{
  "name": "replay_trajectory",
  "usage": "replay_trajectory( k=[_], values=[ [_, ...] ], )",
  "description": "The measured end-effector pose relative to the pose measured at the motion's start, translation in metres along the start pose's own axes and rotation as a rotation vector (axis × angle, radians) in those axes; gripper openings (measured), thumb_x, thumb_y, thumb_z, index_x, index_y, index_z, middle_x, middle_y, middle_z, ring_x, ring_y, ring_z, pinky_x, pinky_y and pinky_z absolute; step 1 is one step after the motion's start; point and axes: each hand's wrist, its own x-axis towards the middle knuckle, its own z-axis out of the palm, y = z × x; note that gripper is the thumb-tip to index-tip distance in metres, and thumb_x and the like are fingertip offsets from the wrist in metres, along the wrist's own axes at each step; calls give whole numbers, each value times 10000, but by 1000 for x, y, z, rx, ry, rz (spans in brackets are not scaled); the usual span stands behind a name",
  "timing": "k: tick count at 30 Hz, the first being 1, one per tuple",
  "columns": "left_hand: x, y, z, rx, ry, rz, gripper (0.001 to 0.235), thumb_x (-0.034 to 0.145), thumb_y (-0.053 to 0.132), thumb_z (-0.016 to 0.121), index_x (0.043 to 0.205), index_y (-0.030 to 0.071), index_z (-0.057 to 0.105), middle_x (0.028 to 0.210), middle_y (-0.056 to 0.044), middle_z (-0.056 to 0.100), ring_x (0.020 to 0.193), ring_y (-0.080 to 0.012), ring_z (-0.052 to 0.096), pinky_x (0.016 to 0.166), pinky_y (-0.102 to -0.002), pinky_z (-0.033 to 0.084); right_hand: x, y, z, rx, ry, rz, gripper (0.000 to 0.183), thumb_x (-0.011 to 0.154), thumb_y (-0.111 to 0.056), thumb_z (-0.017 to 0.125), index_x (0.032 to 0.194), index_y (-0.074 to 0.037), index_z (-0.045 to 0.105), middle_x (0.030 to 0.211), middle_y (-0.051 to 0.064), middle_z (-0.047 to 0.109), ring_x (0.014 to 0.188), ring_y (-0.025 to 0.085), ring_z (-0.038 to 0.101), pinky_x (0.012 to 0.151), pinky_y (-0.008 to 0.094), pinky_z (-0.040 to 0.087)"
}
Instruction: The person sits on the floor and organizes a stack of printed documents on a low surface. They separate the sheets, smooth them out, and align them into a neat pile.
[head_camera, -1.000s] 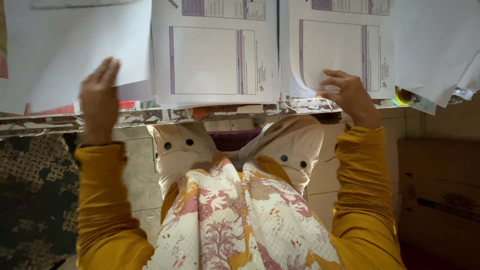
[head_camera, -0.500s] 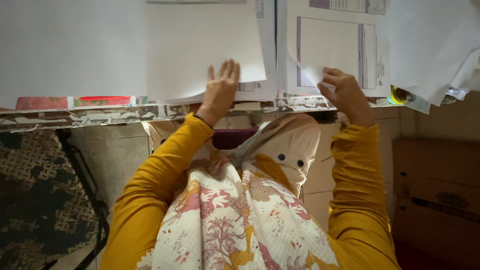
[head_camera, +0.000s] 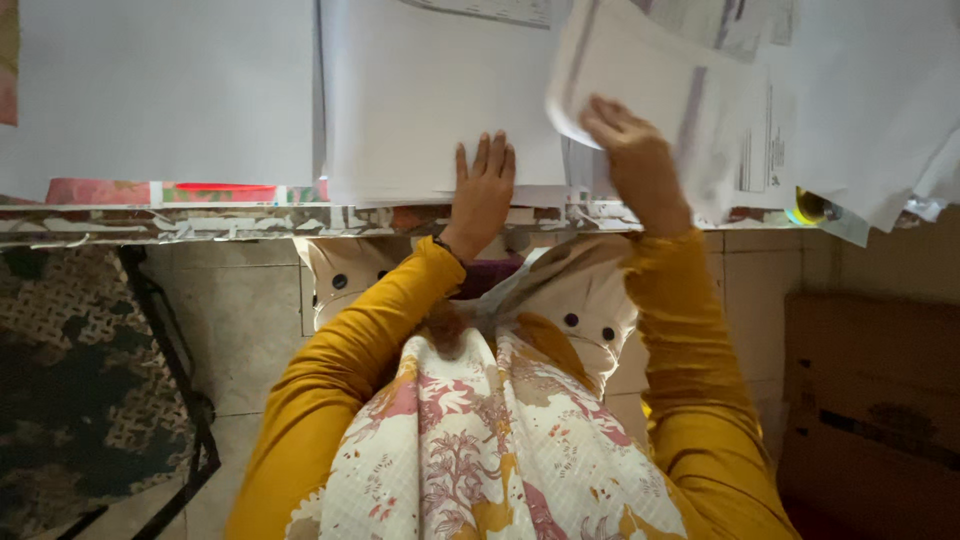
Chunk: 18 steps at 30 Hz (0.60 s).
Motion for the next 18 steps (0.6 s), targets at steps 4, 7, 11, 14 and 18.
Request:
replay_trajectory(
  k=[4,7,11,14,18],
  values=[
    [4,-7,-11,-212,-170,-87,794,861,358,855,1478,-23,532,1588,-241,428,1491,-423,398,1221,-674,248,65,-57,21,93,-112,14,448,958,68,524,1253,-216,707,1589,114,510,1074,490,705,796,585,606],
    [-2,-16,-21,-468,-310,-157,978,886,632,753,1537,-35,456,1655,-233,333,1545,-407,324,1287,-611,168,107,-100,46,-43,-79,-45,333,927,-6,586,1076,-248,760,1428,45,659,945,389,772,686,494,644],
    [-31,-10,-65,-277,-373,-78,987,761,663,761,1465,9,540,1550,-203,478,1334,-414,535,1274,-676,120,143,-153,79,13,-72,-132,302,887,-75,627,1082,-266,756,1246,30,758,998,371,764,684,513,652],
    [-63,-21,-66,-220,-500,114,866,804,701,649,1349,28,645,1503,-182,514,1348,-393,509,1267,-702,62,148,-176,91,-62,-100,-180,351,902,-81,609,1146,-292,747,1278,6,750,1072,338,751,732,478,654],
    [-88,-111,-111,-903,-807,-88,330,863,-6,659,1173,14,770,931,-191,756,913,-391,747,837,-456,587,147,-189,96,-27,-206,-217,374,930,-10,586,1210,-211,733,1337,77,718,1145,381,718,793,490,629]
  ],
)
